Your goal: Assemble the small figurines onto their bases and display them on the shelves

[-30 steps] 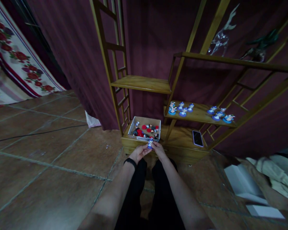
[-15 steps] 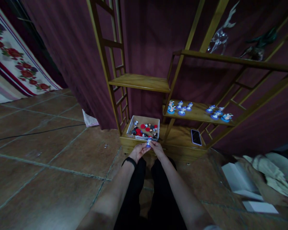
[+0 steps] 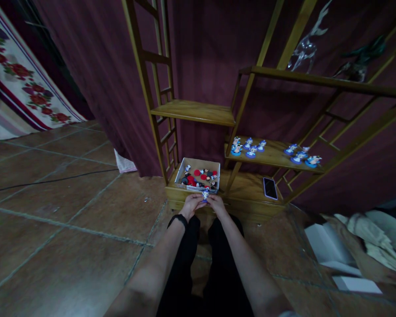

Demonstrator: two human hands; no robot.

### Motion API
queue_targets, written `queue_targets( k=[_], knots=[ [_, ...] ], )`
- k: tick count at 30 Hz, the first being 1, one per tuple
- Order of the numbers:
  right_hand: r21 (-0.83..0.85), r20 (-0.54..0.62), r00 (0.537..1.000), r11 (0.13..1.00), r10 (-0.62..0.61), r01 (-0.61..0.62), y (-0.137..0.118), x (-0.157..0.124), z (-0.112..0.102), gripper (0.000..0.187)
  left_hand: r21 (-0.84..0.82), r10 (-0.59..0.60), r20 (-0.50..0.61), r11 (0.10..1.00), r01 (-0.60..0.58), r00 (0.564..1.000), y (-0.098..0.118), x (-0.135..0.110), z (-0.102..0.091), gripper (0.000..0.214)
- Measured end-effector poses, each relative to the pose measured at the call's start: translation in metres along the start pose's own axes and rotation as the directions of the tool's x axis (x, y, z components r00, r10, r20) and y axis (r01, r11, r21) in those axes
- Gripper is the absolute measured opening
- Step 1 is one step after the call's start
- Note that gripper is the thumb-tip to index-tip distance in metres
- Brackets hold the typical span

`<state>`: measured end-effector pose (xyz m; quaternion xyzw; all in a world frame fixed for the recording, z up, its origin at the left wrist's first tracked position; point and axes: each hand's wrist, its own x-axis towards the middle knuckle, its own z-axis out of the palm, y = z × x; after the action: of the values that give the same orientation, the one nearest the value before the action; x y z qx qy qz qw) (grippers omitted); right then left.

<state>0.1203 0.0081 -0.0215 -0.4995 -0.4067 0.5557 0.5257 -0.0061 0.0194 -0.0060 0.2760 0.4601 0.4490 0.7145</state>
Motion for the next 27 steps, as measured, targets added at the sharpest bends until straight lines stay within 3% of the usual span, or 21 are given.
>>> queue_targets(
  k=[11,27],
  knots=[
    [-0.079,-0.015,1.0,0.997,0.008,-0.009,0.012,0.009,-0.004,0.021,0.072,0.036,0.037,0.997,-0.039,0.999,-0.001,0.0,0.001,0.011],
    [-0.142,-0.019,0.999,0.989,-0.031,0.028,0.005,0.003,-0.006,0.015,0.052,0.035,0.009,0.998,-0.035,0.999,0.0,-0.001,0.004,0.011]
  ],
)
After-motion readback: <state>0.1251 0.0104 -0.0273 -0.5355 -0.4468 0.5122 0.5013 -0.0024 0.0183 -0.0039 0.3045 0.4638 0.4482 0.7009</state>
